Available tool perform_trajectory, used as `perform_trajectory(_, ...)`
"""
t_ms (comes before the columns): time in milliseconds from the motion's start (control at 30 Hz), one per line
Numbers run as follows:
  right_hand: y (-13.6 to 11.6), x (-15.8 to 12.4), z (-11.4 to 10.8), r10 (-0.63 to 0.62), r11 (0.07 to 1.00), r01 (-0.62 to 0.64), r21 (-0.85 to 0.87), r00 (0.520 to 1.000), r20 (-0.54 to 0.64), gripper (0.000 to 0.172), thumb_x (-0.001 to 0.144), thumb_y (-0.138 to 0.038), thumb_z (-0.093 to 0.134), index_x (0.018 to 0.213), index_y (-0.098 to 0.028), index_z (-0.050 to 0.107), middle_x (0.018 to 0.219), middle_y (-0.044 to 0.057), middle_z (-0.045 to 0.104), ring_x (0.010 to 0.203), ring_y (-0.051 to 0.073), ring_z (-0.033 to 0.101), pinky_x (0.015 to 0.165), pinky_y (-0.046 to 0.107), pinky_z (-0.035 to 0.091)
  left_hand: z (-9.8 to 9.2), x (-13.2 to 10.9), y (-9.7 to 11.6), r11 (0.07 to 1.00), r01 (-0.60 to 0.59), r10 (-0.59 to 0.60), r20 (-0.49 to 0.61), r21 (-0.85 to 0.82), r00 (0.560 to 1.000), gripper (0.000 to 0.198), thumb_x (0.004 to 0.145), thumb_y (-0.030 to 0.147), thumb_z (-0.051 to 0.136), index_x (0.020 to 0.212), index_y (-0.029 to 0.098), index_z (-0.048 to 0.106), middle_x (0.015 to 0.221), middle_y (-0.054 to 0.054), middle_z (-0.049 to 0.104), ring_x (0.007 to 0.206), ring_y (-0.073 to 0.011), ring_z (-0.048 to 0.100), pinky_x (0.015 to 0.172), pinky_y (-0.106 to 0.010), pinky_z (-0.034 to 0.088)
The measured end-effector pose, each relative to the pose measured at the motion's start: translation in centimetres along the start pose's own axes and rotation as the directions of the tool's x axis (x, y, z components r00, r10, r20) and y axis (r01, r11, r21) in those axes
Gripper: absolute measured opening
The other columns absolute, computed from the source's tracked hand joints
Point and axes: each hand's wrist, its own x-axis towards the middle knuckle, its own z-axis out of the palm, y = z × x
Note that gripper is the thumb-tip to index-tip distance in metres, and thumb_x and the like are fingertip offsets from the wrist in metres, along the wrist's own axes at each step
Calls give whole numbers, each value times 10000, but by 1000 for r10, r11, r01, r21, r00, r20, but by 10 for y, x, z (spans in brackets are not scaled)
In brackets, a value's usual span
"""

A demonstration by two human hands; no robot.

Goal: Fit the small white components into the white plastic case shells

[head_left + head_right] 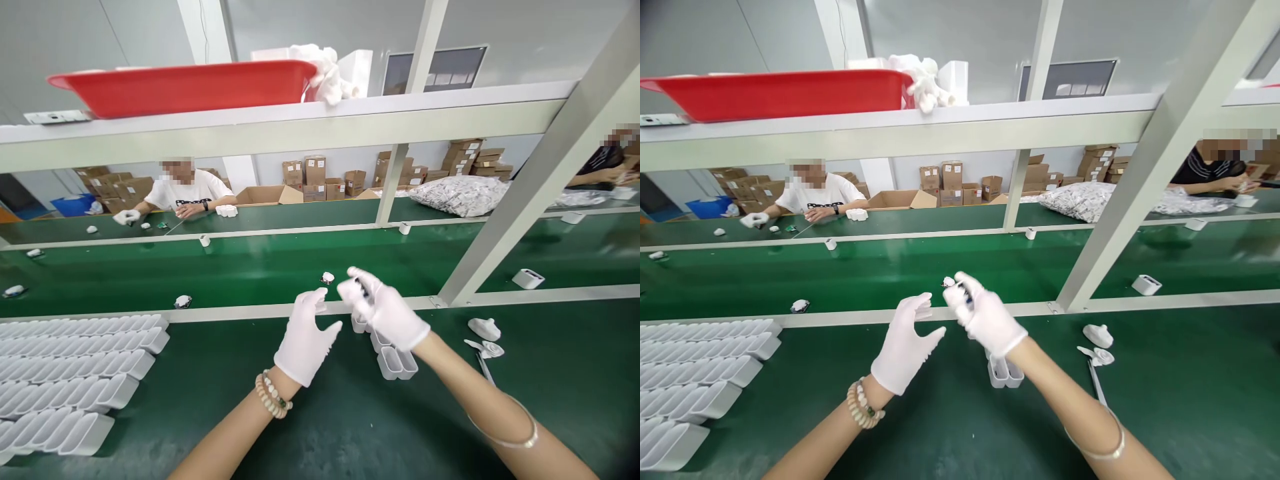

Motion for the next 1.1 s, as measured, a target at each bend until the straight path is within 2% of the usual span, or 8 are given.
perform_trajectory(133, 46, 48, -31, 214, 935, -226, -272, 974, -70, 544, 973, -430, 464, 1431, -137, 459, 864, 80, 735, 768, 222, 691, 789, 380, 524, 19, 4, -13, 963, 199, -245, 279, 183, 928, 636, 790, 233, 679, 1390, 269, 473, 1370, -122, 514, 1157, -336, 603, 1000, -514, 484)
perform_trajectory(200, 68, 58, -38, 288, 881, -306, -360, 952, -102, 469, 979, -432, 496, 1355, -153, 523, 1025, 95, 717, 888, 223, 691, 842, 418, 531, 32, 8, -16, 957, 198, -267, 377, 212, 887, 751, 757, 250, 711, 1447, 283, 416, 1436, -123, 478, 1255, -380, 532, 1056, -536, 426)
perform_trajectory(300, 90, 62, -36, 343, 816, -367, -447, 929, -137, 373, 970, -403, 550, 1259, -169, 575, 1194, 97, 649, 1021, 226, 654, 903, 461, 526, 56, 22, -19, 971, 171, -225, 404, 166, 886, 821, 727, 233, 732, 1472, 228, 385, 1465, -140, 463, 1333, -361, 464, 1103, -473, 391)
perform_trajectory(500, 86, 79, -15, 203, 848, -196, -492, 978, -41, 434, 934, -318, 617, 1340, -192, 523, 1435, 115, 484, 1271, 310, 500, 1040, 571, 412, 76, 39, -24, 981, 156, -192, 420, 119, 887, 265, 702, 195, 718, 960, 143, 688, 973, -85, 711, 946, -276, 672, 864, -375, 523)
perform_trajectory(633, 66, 91, -4, 57, 945, -4, -327, 987, 153, 370, 942, -333, 608, 1282, -192, 568, 1354, 101, 555, 1169, 269, 578, 974, 502, 488, 56, 28, -27, 977, 180, -211, 389, 115, 897, 291, 690, 202, 711, 973, 170, 655, 959, -43, 706, 864, -219, 675, 778, -329, 533)
perform_trajectory(767, 52, 91, -4, -39, 995, 58, -85, 978, 205, 321, 950, -341, 599, 1228, -181, 591, 1240, 87, 615, 1036, 225, 637, 870, 432, 550, 18, 18, -24, 976, 173, -209, 351, 130, 913, 356, 673, 201, 712, 1022, 205, 640, 1038, -29, 703, 943, -213, 663, 846, -331, 525)
perform_trajectory(1000, 46, 80, 0, -138, 952, 77, 297, 972, 190, 314, 951, -375, 591, 1177, -157, 596, 1102, 72, 658, 900, 189, 666, 775, 383, 576, -35, 15, -2, 993, -42, 8, 289, 111, 957, 310, 706, 176, 679, 1012, 203, 637, 1062, -39, 682, 990, -220, 642, 906, -380, 528)
perform_trajectory(1100, 37, 55, 2, -186, 906, 87, 415, 961, 205, 483, 842, -509, 684, 1151, -153, 579, 979, 61, 673, 891, 207, 680, 786, 414, 584, -46, 14, 5, 987, -90, 52, 268, 132, 962, 335, 734, 172, 657, 1065, 205, 617, 1058, -40, 666, 949, -204, 641, 857, -368, 548)
